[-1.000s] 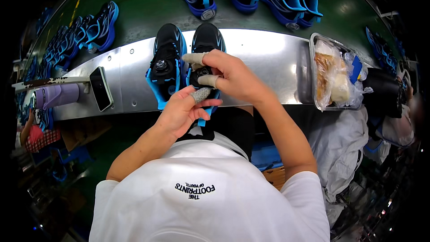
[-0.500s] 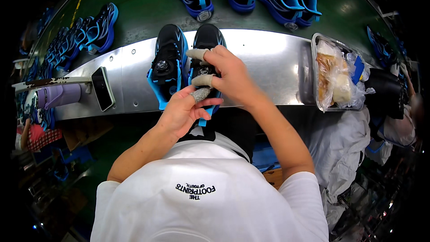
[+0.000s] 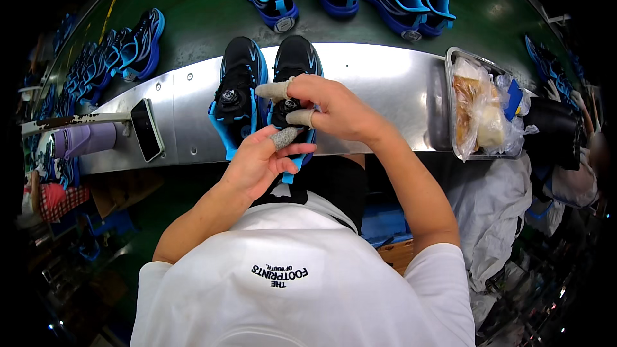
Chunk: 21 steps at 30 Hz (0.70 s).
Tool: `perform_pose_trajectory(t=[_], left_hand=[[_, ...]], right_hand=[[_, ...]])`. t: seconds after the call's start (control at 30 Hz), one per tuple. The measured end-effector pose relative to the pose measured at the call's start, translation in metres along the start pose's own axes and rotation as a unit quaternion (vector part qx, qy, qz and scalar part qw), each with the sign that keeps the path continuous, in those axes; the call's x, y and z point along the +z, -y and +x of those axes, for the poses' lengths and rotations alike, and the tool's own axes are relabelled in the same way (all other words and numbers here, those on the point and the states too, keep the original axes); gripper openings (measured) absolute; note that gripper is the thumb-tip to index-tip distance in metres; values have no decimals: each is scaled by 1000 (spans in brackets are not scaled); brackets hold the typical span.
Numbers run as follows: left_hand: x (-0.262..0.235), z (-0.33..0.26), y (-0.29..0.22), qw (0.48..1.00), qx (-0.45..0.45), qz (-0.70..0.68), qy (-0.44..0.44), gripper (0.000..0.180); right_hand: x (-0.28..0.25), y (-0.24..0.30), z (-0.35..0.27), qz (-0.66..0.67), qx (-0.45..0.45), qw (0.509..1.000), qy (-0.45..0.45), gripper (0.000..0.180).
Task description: The person wipes the exterior of black and blue athletic shoes using a small white cloth. The person removes shoes from a conveyor belt, cleans the upper surfaces and midsoles, and places the shoes back on the belt.
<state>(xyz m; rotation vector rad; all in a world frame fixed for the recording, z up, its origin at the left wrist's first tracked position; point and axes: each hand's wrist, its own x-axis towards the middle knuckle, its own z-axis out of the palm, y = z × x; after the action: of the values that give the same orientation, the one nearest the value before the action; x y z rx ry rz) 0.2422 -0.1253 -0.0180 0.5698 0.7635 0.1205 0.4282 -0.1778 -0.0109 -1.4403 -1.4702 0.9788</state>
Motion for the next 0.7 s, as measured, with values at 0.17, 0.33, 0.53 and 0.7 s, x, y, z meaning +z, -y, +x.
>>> perform_pose_trajectory(t=[0.17,0.33,0.53,0.7], left_hand=[[4,-1,2,1000,7,-15,-6,23],[-5,0,0,1000,-1,9,26,23],[0,1,4,1000,2,-5,0,21],[1,0,5,999,17,7,-31,21]], right_hand=[[31,-6,-8,-110,-24,991,-75,43],[28,-4,-9,-51,6,987,-153,47],[10,3,-7,-10,32,999,-6,48],[60,2,-15,-64,50,967,-241,33]])
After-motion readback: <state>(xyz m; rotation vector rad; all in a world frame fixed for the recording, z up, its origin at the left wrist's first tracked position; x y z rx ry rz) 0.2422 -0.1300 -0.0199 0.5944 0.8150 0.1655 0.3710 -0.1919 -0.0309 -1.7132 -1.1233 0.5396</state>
